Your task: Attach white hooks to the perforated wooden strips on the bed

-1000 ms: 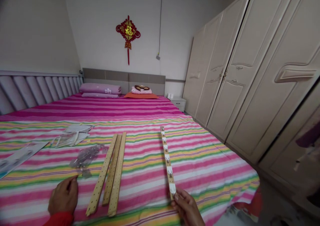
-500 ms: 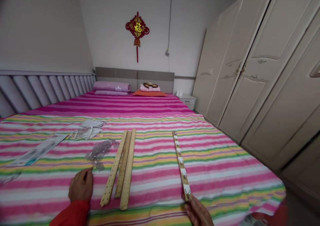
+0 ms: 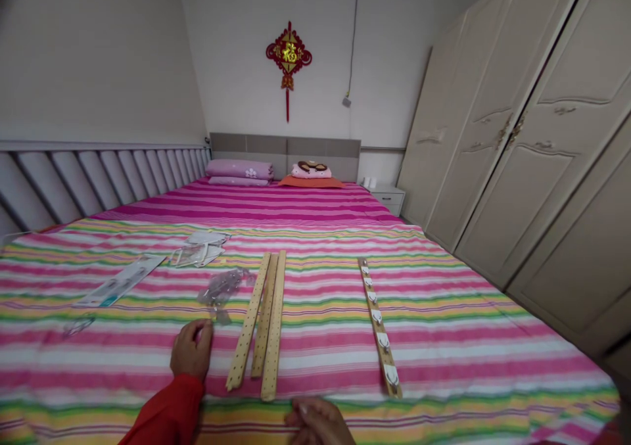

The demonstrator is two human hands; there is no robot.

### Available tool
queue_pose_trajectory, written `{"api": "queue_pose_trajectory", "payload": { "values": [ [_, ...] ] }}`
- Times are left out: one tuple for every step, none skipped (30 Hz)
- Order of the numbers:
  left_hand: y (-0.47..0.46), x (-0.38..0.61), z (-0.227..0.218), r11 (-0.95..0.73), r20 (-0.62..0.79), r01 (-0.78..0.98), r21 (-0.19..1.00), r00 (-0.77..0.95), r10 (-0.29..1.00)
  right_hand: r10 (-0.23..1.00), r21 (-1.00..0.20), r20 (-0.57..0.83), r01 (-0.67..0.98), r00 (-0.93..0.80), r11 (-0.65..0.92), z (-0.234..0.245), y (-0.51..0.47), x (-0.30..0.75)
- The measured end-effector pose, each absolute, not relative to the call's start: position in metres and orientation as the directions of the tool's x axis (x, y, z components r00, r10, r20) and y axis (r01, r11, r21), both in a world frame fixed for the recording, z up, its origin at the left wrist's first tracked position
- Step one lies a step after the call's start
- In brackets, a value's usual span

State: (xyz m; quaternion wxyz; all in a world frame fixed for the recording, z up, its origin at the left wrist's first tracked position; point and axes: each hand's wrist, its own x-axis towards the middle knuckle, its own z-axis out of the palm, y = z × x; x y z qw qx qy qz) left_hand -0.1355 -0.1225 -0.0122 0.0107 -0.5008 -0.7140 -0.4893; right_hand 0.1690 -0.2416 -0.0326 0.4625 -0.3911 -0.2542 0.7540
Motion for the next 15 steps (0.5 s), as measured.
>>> {"api": "queue_pose_trajectory", "payload": {
  "values": [
    [-0.123,-0.136,-0.011,0.017,0.489,0.709,0.705,-0.504,0.712,0.892,-0.736,-0.354,-0.504,-0.281,-0.451,-0.032,-0.237,0.158],
    [-0.123,-0.137,-0.011,0.012,0.473,0.691,0.723,-0.508,0.72,0.888,-0.736,-0.349,-0.498,-0.299,-0.457,-0.031,-0.232,0.149],
    [-0.122,-0.137,-0.01,0.006,0.456,0.671,0.741,-0.51,0.729,0.884,-0.74,-0.344,-0.488,-0.317,-0.463,-0.032,-0.227,0.14],
    [-0.122,-0.138,-0.011,-0.003,0.44,0.652,0.758,-0.509,0.74,0.884,-0.746,-0.332,-0.483,-0.329,-0.459,-0.032,-0.223,0.133],
    [-0.121,-0.14,-0.011,-0.012,0.425,0.632,0.774,-0.506,0.751,0.885,-0.747,-0.323,-0.484,-0.335,-0.456,-0.033,-0.22,0.126],
    [-0.121,-0.141,-0.011,-0.018,0.411,0.615,0.789,-0.505,0.759,0.888,-0.748,-0.314,-0.488,-0.337,-0.45,-0.034,-0.216,0.121],
    [-0.121,-0.142,-0.012,-0.022,0.399,0.6,0.8,-0.504,0.766,0.893,-0.749,-0.302,-0.497,-0.334,-0.439,-0.035,-0.214,0.117],
    [-0.121,-0.142,-0.012,-0.026,0.391,0.587,0.809,-0.505,0.77,0.898,-0.749,-0.291,-0.505,-0.33,-0.428,-0.035,-0.212,0.113],
    [-0.121,-0.143,-0.013,-0.03,0.384,0.576,0.817,-0.505,0.773,0.902,-0.751,-0.28,-0.511,-0.327,-0.419,-0.036,-0.211,0.111],
    [-0.121,-0.143,-0.013,-0.033,0.378,0.564,0.825,-0.508,0.774,0.907,-0.752,-0.271,-0.517,-0.322,-0.408,-0.036,-0.21,0.11],
    [-0.121,-0.142,-0.013,-0.035,0.371,0.551,0.834,-0.512,0.775,0.912,-0.754,-0.263,-0.524,-0.313,-0.397,-0.036,-0.21,0.111],
    [-0.121,-0.142,-0.013,-0.035,0.361,0.538,0.842,-0.515,0.778,0.916,-0.755,-0.257,-0.528,-0.307,-0.389,-0.037,-0.211,0.112],
    [-0.122,-0.141,-0.012,-0.033,0.35,0.524,0.851,-0.518,0.781,0.92,-0.757,-0.252,-0.531,-0.299,-0.38,-0.037,-0.212,0.114],
    [-0.122,-0.14,-0.011,-0.027,0.337,0.512,0.858,-0.523,0.783,0.925,-0.762,-0.247,-0.532,-0.289,-0.37,-0.038,-0.214,0.117],
    [-0.122,-0.139,-0.01,-0.018,0.323,0.502,0.865,-0.527,0.786,0.93,-0.771,-0.243,-0.527,-0.276,-0.358,-0.038,-0.216,0.12]
  ]
}}
